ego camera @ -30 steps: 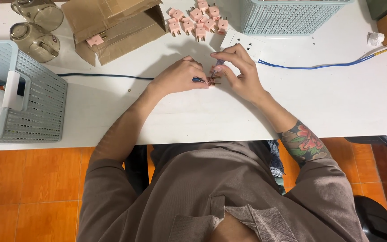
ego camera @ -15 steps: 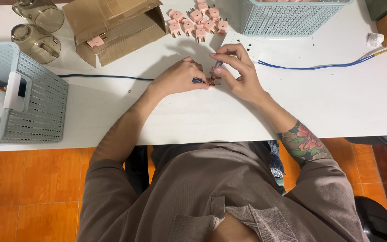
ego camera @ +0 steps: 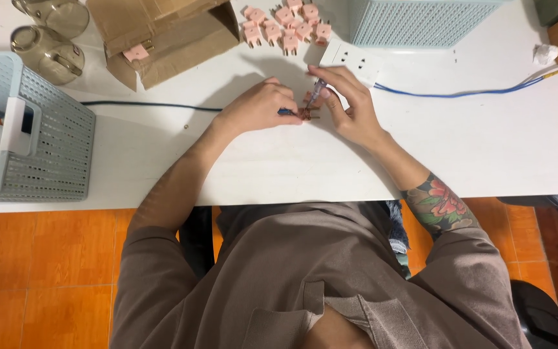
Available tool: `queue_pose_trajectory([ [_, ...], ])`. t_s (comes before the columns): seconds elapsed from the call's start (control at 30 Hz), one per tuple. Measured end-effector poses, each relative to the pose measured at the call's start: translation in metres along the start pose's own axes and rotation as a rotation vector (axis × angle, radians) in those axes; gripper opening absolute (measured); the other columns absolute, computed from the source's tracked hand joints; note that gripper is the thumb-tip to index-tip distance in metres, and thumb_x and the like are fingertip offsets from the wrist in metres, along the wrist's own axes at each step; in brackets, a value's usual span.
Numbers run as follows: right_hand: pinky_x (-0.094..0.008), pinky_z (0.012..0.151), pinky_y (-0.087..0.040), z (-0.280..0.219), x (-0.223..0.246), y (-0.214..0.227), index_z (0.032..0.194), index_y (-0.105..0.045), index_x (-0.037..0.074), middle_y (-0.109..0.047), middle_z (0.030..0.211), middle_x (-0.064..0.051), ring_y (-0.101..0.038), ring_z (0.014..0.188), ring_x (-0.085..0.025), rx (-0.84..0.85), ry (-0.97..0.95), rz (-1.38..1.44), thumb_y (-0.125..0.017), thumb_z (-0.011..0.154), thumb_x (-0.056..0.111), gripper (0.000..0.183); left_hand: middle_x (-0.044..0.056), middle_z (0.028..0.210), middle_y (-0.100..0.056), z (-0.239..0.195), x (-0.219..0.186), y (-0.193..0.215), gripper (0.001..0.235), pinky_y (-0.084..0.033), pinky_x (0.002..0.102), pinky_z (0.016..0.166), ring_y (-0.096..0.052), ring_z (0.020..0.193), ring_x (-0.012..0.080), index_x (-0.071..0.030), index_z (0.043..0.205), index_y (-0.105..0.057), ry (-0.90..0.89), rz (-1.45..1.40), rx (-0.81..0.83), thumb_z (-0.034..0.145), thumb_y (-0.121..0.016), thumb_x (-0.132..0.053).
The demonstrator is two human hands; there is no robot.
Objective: The person assembles electrical plugs by inserting metal pins into pink plastic housings and tightening screws with a screwdriver.
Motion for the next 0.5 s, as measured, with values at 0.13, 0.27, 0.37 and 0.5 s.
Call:
queue_pose_trajectory([
  [0.13,-0.044,0.109,-0.062,-0.015,-0.023,-0.005,0.154,-0.068,0.000,-0.071,0.135,-0.022,-0.068,0.124,-0.035,0.059,0.001,-0.051,-0.066,0.124,0.009,0.031,0.001,0.095,-0.084,0.005,0.005,-0.011,0.023,-0.037,0.037,0.098,-0.067,0.084,0.0185,-0.016,0.104,-0.093,0.003,-0.041,0.092,0.108,-0.085,-0.037],
  [0.27,-0.046,0.107,-0.061,-0.009,-0.007,0.003,0.156,-0.063,-0.001,-0.078,0.126,-0.024,-0.075,0.115,-0.035,-0.017,-0.016,-0.052,-0.066,0.127,0.010,0.032,-0.007,0.099,-0.079,0.001,0.012,-0.012,0.023,-0.048,0.037,0.084,-0.050,0.099,0.0287,-0.022,0.114,-0.094,0.070,-0.016,0.064,0.107,-0.085,-0.042],
  [0.37,-0.045,0.106,-0.063,-0.010,-0.006,0.004,0.153,-0.065,-0.002,-0.075,0.126,-0.025,-0.077,0.113,-0.036,-0.036,-0.008,-0.041,-0.069,0.125,0.007,0.029,-0.008,0.096,-0.078,0.001,0.015,-0.014,0.020,-0.047,0.036,0.083,-0.049,0.100,0.0285,-0.024,0.113,-0.095,0.075,-0.011,0.060,0.108,-0.085,-0.041],
  [0.5,-0.045,0.106,-0.063,-0.012,-0.007,0.001,0.149,-0.066,-0.001,-0.076,0.125,-0.023,-0.075,0.111,-0.034,-0.004,-0.002,-0.038,-0.071,0.125,0.010,0.028,-0.006,0.093,-0.078,0.001,0.014,-0.015,0.022,-0.042,0.034,0.087,-0.050,0.097,0.0258,-0.028,0.108,-0.095,0.026,0.039,0.063,0.111,-0.080,-0.043],
])
Point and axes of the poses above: each hand's wrist, its own z-axis towards the middle knuckle, its own y-axis out of the back of the hand, x = y × z, the point moved 8 cm from there along z, towards the middle knuckle
